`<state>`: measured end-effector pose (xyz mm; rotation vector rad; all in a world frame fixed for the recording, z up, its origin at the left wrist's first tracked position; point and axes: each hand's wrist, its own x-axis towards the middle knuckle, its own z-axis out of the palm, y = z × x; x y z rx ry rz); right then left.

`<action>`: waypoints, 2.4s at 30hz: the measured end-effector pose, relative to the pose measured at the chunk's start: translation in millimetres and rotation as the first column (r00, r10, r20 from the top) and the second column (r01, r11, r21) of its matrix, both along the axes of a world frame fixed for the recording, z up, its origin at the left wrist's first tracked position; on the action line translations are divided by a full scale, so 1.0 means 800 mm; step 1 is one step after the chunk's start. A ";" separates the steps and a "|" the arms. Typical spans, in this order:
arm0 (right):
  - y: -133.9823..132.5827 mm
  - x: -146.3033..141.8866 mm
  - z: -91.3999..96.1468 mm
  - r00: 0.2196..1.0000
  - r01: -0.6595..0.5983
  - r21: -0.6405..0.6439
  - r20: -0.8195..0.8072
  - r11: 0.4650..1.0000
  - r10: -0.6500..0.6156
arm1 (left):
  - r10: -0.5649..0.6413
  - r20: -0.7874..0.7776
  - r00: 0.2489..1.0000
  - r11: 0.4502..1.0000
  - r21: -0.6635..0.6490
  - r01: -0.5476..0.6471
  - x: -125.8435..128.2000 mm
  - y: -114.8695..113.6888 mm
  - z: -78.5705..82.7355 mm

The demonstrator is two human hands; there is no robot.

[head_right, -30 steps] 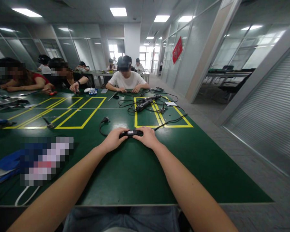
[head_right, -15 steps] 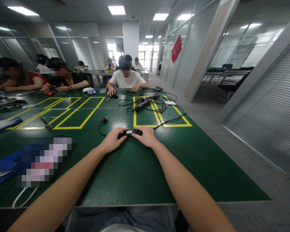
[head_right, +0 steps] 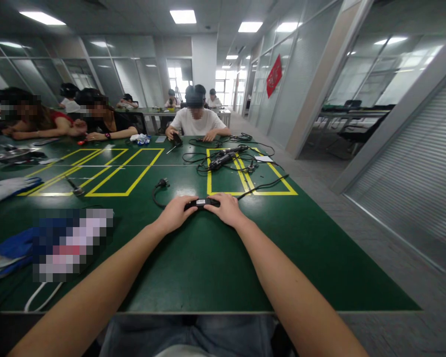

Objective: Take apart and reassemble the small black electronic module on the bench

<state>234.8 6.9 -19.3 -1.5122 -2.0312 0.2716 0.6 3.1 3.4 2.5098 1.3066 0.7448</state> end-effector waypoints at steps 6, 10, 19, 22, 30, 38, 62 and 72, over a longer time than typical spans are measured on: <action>-0.002 0.000 0.000 1.000 0.007 -0.011 0.008 1.000 -0.007 | 0.014 -0.043 0.999 0.999 -0.040 -0.016 -0.003 0.000 0.008; -0.006 -0.002 0.000 1.000 0.011 0.005 0.010 1.000 -0.011 | 0.016 -0.018 1.000 0.998 -0.058 -0.017 -0.004 0.001 0.005; -0.012 0.002 0.005 1.000 0.018 0.005 0.025 1.000 -0.019 | 0.166 -0.141 0.976 0.986 -0.001 -0.168 -0.004 -0.015 0.019; -0.012 0.003 0.008 0.997 0.016 0.026 0.081 1.000 -0.018 | 0.173 -0.194 0.965 0.983 -0.019 -0.180 -0.006 -0.016 0.025; -0.025 -0.007 0.027 0.986 0.079 -0.068 0.154 0.995 -0.068 | 0.190 -0.171 0.967 0.972 -0.108 -0.210 0.000 -0.015 0.032; -0.026 -0.008 0.031 0.981 0.078 -0.113 0.187 0.991 -0.056 | 0.182 -0.193 0.964 0.970 -0.126 -0.208 0.002 -0.018 0.033; -0.025 -0.006 0.025 0.987 0.052 -0.113 0.154 0.992 -0.034 | 0.147 -0.140 0.979 0.983 -0.093 -0.161 -0.002 -0.015 0.022; -0.028 -0.007 0.034 0.985 0.047 -0.132 0.171 0.990 -0.024 | 0.131 0.003 0.991 0.983 -0.131 -0.129 -0.001 -0.012 0.020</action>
